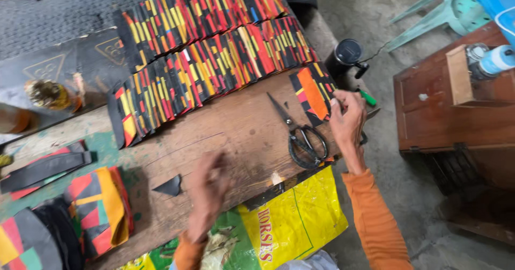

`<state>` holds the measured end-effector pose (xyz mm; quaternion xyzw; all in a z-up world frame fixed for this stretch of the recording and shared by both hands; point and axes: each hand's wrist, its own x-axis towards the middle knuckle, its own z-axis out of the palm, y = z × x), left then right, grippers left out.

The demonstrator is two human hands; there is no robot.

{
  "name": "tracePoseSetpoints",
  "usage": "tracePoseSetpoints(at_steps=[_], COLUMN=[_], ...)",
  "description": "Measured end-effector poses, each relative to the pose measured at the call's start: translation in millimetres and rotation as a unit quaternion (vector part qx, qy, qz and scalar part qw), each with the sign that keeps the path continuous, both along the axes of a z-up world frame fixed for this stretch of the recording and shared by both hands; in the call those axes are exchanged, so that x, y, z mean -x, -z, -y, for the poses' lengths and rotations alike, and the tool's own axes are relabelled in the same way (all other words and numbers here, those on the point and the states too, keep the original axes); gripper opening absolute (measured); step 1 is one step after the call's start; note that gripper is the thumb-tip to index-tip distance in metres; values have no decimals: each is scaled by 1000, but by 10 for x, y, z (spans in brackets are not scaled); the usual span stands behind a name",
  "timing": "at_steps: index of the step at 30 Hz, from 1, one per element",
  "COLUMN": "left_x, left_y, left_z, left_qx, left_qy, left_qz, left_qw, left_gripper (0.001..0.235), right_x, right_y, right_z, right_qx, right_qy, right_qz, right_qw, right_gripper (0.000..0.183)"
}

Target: The person assembles small rectangular items made of multicolored rubber pieces. They align and press the pieces together by hand, then use scissors to trim edges. The finished items are stacked on the table.

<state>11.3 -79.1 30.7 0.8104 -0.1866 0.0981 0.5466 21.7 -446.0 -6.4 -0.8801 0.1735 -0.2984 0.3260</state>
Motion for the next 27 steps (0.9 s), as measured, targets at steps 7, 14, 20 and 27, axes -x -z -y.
tracePoseSetpoints(at_steps=[7, 14, 20, 27], left_x=[-316, -446, -418, -338], left_y=[371, 768, 790, 214], left_z=[1762, 2341, 2333, 2090], left_qx=[-55, -118, -104, -70], left_qy=[196, 213, 201, 206], left_qz=[-32, -53, -50, 1], left_qw=[978, 969, 973, 976], left_gripper=[51, 73, 66, 70], right_x=[-228, -283, -408, -265], right_y=[298, 437, 456, -77], right_z=[415, 452, 672, 418], right_qx=[4, 35, -233, -340], right_qy=[-27, -11, -50, -144], right_qz=[-194, -172, -234, -51], right_qw=[981, 984, 942, 928], right_gripper=[85, 97, 65, 58])
